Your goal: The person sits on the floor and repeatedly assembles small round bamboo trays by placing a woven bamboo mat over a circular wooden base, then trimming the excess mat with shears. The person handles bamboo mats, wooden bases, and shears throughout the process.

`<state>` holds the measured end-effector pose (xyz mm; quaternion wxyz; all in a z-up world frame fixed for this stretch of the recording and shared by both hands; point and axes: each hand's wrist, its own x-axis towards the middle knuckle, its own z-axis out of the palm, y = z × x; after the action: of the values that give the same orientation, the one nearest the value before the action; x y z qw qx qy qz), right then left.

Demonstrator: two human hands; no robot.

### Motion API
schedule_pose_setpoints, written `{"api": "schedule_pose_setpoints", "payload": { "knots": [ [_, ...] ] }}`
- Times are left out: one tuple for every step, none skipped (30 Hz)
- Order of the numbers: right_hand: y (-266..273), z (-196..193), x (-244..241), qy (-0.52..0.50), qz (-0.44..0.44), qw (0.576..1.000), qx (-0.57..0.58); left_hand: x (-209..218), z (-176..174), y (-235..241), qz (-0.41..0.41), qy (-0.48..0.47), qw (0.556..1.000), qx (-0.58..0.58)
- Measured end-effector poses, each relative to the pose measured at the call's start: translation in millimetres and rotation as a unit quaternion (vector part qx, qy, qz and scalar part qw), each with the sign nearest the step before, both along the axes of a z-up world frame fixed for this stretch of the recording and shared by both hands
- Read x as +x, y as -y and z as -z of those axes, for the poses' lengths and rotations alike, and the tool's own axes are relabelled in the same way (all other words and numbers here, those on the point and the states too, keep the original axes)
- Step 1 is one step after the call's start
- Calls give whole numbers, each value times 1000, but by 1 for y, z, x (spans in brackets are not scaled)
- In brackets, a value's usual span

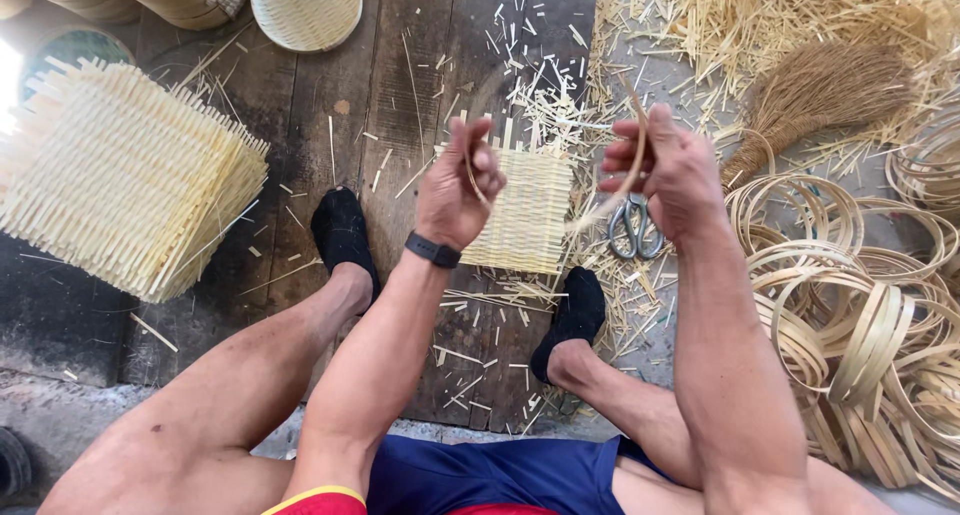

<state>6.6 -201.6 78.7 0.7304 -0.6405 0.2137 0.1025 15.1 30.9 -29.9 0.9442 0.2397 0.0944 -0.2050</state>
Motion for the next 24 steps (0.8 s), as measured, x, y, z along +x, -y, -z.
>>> {"api": "schedule_pose_setpoints", "payload": {
  "knots": [
    [7, 6, 0, 14, -13, 997, 71, 1, 2, -5, -26, -27, 998, -48],
    [9, 16, -1, 27, -27, 989, 141, 3, 1, -11, -53, -53, 993, -96],
    [10, 28, -5, 40, -40, 976, 211, 6, -1, -17, -30, -45, 996, -65],
    [14, 38, -6, 40, -43, 974, 220, 10, -4, -25, -6, -39, 999, -33],
    [13, 52, -10, 40, -47, 971, 230, 15, -7, -31, 19, -33, 999, -1],
    [16, 62, -14, 38, -48, 969, 239, 18, -10, -35, 57, -34, 996, 62],
    [16, 71, -17, 26, -56, 969, 239, 23, -13, -39, 96, -35, 987, 125],
    [15, 78, -18, 16, -66, 969, 238, 27, -16, -40, 133, -33, 973, 186],
    [15, 82, -17, 7, -75, 969, 237, 28, -18, -39, 138, -34, 968, 208],
    [13, 84, -15, 8, -76, 968, 239, 30, -20, -36, 141, -32, 962, 231],
    [13, 84, -12, 9, -76, 968, 240, 31, -22, -33, 145, -31, 956, 254],
    [12, 84, -10, 10, -76, 967, 242, 31, -22, -29, 128, -44, 960, 246],
    [12, 84, -8, 7, -87, 968, 237, 30, -21, -25, 110, -57, 963, 239],
    [12, 85, -9, 1, -96, 968, 233, 28, -18, -22, 95, -72, 965, 232],
    [12, 86, -11, -6, -104, 968, 229, 27, -15, -22, 94, -75, 967, 226],
    [14, 88, -14, -3, -103, 972, 213, 26, -12, -21, 95, -79, 968, 218],
    [15, 91, -16, -1, -101, 975, 196, 27, -8, -22, 96, -82, 969, 211],
    [17, 94, -15, 2, -102, 979, 178, 29, -3, -24, 80, -91, 967, 224],
    [18, 98, -14, 11, -107, 988, 112, 31, 2, -29, 63, -101, 964, 238],
    [19, 104, -15, 21, -111, 993, 46, 33, 9, -32, 48, -109, 960, 253],
    [20, 112, -16, 32, -114, 993, -20, 32, 19, -34, 39, -120, 955, 269],
    [19, 121, -17, 16, -96, 994, -58, 30, 31, -36, 30, -132, 949, 286],
    [17, 131, -17, -1, -78, 992, -96, 29, 44, -38, 22, -144, 942, 303],
    [14, 143, -18, -18, -60, 989, -133, 26, 61, -38, 1, -114, 928, 356]
  ]
}}
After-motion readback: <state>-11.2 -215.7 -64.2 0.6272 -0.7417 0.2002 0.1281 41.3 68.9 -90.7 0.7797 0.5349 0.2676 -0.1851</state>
